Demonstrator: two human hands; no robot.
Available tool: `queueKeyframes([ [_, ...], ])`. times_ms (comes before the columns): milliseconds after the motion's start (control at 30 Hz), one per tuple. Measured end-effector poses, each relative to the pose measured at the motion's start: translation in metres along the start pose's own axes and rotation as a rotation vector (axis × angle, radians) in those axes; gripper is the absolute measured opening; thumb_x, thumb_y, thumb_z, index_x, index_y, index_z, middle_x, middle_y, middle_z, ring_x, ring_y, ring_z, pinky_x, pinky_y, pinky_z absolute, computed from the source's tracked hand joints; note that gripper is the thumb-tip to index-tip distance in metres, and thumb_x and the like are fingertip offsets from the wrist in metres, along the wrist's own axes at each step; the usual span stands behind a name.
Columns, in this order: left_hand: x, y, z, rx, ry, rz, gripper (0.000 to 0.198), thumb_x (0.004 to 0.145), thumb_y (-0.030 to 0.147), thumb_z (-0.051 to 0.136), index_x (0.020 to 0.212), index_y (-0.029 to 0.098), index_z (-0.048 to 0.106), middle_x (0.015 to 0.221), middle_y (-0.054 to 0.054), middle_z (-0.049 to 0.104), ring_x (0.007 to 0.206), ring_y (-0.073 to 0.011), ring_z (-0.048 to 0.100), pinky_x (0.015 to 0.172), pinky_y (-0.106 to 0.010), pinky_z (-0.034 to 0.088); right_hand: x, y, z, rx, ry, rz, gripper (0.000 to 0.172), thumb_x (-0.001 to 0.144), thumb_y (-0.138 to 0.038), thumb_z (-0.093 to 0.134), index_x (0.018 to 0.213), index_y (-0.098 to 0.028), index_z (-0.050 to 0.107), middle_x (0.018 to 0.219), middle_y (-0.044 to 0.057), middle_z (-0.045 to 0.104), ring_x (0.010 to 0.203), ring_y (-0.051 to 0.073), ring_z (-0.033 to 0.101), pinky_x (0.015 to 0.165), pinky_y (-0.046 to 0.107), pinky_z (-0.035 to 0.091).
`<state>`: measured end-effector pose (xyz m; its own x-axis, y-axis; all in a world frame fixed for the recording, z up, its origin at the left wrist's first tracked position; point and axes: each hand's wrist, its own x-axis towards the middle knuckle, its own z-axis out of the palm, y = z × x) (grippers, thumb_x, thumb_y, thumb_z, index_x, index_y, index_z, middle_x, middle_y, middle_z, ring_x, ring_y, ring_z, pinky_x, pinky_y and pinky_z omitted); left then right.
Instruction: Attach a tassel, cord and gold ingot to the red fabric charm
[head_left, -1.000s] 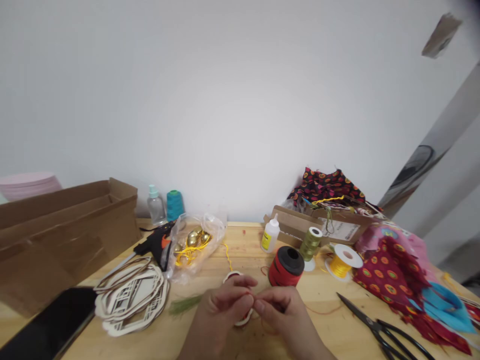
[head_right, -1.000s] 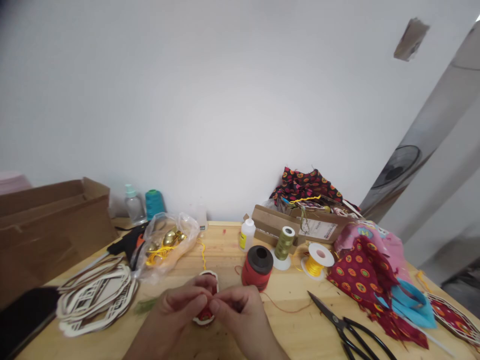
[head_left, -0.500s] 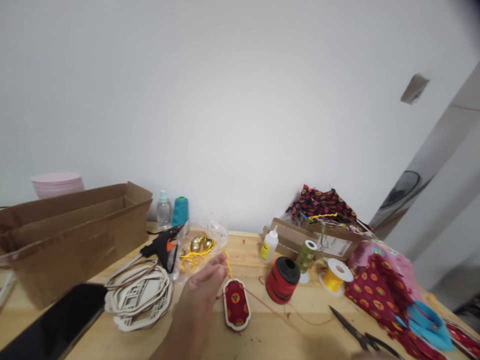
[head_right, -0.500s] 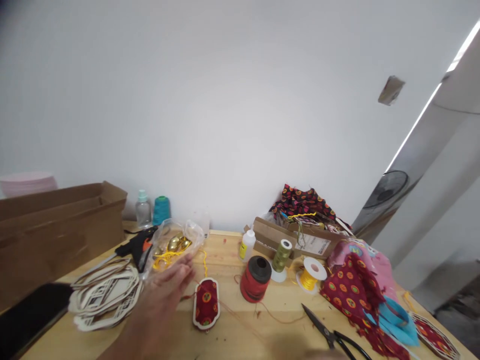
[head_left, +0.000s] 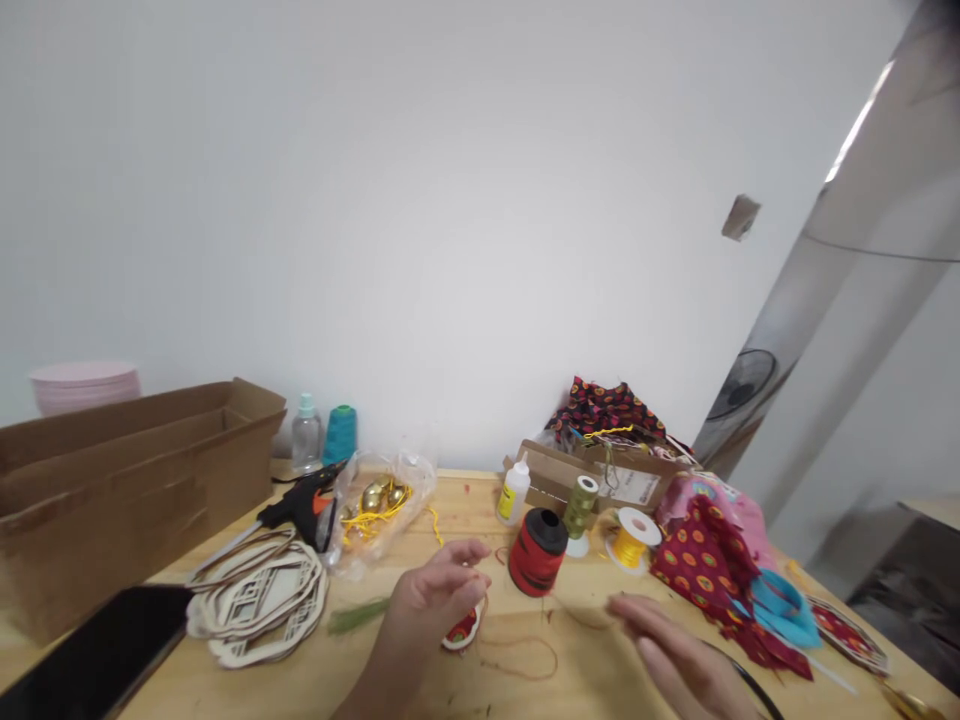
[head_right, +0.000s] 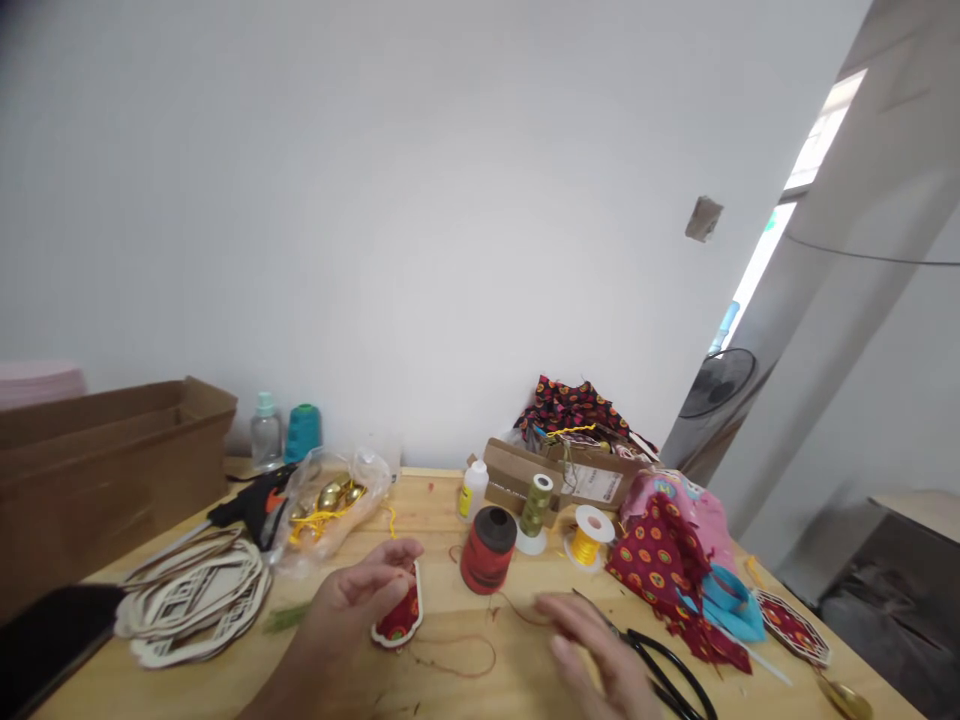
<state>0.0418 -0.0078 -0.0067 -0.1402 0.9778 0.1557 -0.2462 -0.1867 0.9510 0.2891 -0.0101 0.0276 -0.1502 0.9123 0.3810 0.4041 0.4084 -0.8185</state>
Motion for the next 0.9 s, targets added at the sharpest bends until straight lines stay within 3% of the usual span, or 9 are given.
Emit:
queueKeyframes([
  [67, -0.001, 0.001, 0.002, 0.037, -0.033, 0.029, 0.019, 0.058, 0.032, 0.067, 0.05, 0.015, 0.069, 0.09, -0.01, 0.059, 0.09, -0.0235, 0.054, 0.085, -0.034, 0.037, 0.007, -0.019, 0.035, 0.086, -0.092, -0.043, 0.034, 0.069, -0.048, 0.054, 0.091, -0.025, 0.066, 0.097, 0.008, 0.064, 0.093, 0.024, 0.056, 0.081, 0.032, 0.045],
  [167, -0.001, 0.001, 0.002, 0.056, -0.044, 0.043, 0.02, 0.057, 0.034, 0.067, 0.052, 0.015, 0.07, 0.092, -0.01, 0.058, 0.09, -0.0242, 0.053, 0.086, -0.036, 0.037, 0.011, -0.026, 0.085, 0.27, -0.214, 0.001, 0.04, 0.074, -0.049, 0.048, 0.098, -0.02, 0.062, 0.1, 0.009, 0.063, 0.097, 0.021, 0.053, 0.085, 0.033, 0.04],
  [233, 0.0, -0.001, -0.001, 0.043, -0.034, 0.046, 0.018, 0.056, 0.034, 0.068, 0.052, 0.016, 0.07, 0.092, -0.01, 0.059, 0.092, -0.0248, 0.052, 0.084, -0.034, 0.038, 0.014, -0.022, 0.107, 0.438, -0.359, 0.064, 0.045, 0.076, -0.053, 0.042, 0.091, -0.017, 0.064, 0.078, 0.008, 0.065, 0.072, 0.016, 0.058, 0.069, 0.027, 0.046],
  [300, 0.002, -0.003, -0.004, 0.016, -0.01, 0.041, 0.015, 0.055, 0.031, 0.069, 0.05, 0.016, 0.068, 0.091, -0.01, 0.059, 0.094, -0.0251, 0.052, 0.081, -0.033, 0.04, 0.017, -0.017, 0.12, 0.556, -0.443, 0.169, 0.053, 0.074, -0.059, 0.039, 0.073, -0.013, 0.065, 0.047, 0.0, 0.052, 0.04, 0.008, 0.045, 0.043, 0.018, 0.039],
  [400, 0.004, -0.006, -0.005, -0.04, 0.046, 0.012, 0.013, 0.05, 0.026, 0.072, 0.046, 0.016, 0.066, 0.092, -0.009, 0.058, 0.091, -0.0248, 0.053, 0.076, -0.032, 0.042, 0.02, -0.009, 0.127, 0.566, -0.369, 0.252, 0.051, 0.067, -0.06, 0.05, 0.054, -0.012, 0.061, 0.039, -0.007, 0.032, 0.032, 0.002, 0.021, 0.031, 0.015, 0.02],
  [500, 0.003, -0.007, -0.003, -0.032, 0.067, -0.029, 0.017, 0.05, 0.029, 0.072, 0.044, 0.016, 0.064, 0.092, -0.009, 0.059, 0.088, -0.0247, 0.055, 0.074, -0.032, 0.044, 0.022, -0.002, 0.129, 0.545, -0.26, 0.216, 0.047, 0.061, -0.057, 0.057, 0.049, -0.012, 0.061, 0.043, -0.005, 0.032, 0.035, 0.002, 0.02, 0.032, 0.016, 0.018],
  [600, 0.0, -0.007, -0.002, 0.081, 0.022, -0.062, 0.02, 0.059, 0.035, 0.065, 0.05, 0.016, 0.067, 0.099, -0.01, 0.06, 0.093, -0.0257, 0.054, 0.078, -0.032, 0.043, 0.022, 0.003, 0.131, 0.557, -0.205, 0.222, 0.046, 0.059, -0.056, 0.059, 0.049, -0.012, 0.063, 0.041, -0.005, 0.03, 0.037, 0.003, 0.019, 0.033, 0.017, 0.016],
  [733, -0.001, -0.006, -0.002, 0.212, -0.034, -0.036, 0.02, 0.065, 0.037, 0.059, 0.064, 0.019, 0.07, 0.107, -0.009, 0.06, 0.103, -0.0269, 0.049, 0.088, -0.034, 0.037, 0.019, 0.006, 0.133, 0.598, -0.206, 0.322, 0.041, 0.057, -0.053, 0.062, 0.053, -0.012, 0.066, 0.038, -0.006, 0.024, 0.038, 0.004, 0.015, 0.034, 0.018, 0.014],
  [900, -0.001, -0.005, -0.001, 0.182, -0.029, -0.041, 0.021, 0.061, 0.039, 0.062, 0.067, 0.02, 0.071, 0.104, -0.009, 0.063, 0.103, -0.0277, 0.05, 0.09, -0.035, 0.037, 0.018, 0.007, 0.133, 0.664, -0.193, 0.344, 0.038, 0.054, -0.05, 0.065, 0.05, -0.013, 0.066, 0.036, -0.006, 0.027, 0.038, 0.004, 0.017, 0.036, 0.018, 0.02],
])
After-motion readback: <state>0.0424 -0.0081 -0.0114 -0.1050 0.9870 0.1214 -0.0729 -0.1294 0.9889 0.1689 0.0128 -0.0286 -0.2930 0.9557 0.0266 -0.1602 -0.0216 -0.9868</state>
